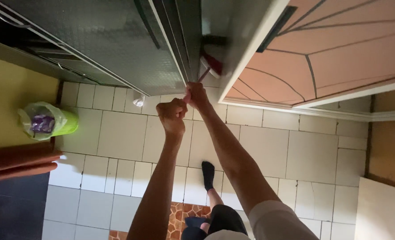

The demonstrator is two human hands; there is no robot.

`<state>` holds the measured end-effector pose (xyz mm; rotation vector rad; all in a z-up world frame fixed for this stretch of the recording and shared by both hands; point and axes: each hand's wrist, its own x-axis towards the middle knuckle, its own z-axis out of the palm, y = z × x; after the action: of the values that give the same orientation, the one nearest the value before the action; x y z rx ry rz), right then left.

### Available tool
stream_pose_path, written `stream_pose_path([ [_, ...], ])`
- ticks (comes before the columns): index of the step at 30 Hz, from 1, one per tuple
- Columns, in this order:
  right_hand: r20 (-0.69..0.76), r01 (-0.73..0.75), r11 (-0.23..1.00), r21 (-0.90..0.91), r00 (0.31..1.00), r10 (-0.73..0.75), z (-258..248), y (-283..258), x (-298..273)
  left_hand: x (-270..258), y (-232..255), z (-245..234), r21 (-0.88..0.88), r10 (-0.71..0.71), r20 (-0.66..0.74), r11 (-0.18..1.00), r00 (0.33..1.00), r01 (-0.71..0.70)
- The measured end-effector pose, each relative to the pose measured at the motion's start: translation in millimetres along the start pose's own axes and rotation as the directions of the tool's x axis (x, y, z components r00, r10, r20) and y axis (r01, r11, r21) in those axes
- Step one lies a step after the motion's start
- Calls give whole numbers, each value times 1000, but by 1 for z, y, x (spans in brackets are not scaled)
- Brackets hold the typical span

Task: The person sweeps a tiled floor with a pink broom, moving from a white-tiled area into a bedroom with dark tiles. They sweep around a bed and along walls, then return to the initial area and continue sweeping.

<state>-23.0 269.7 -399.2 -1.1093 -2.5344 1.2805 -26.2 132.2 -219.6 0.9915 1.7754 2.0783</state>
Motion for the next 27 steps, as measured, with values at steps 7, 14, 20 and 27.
stream_pose_path([
  [7, -75, 49, 993, 106, 996, -41, -10, -26, -52, -20, 18, -10, 117, 131, 82, 983, 988, -140],
  [14, -156, 89, 978, 190, 986, -60, 0, -55, -109, -44, 58, -35, 43, -87, 38, 995, 996, 85],
  [20, -158, 104, 969, 226, 985, -69, 17, -72, -166, -85, 96, -60, -14, -135, 28, 991, 990, 135],
  [27, -135, 128, 973, 192, 985, -103, 21, -84, -243, -144, 128, -88, 69, -178, 102, 983, 979, 171],
])
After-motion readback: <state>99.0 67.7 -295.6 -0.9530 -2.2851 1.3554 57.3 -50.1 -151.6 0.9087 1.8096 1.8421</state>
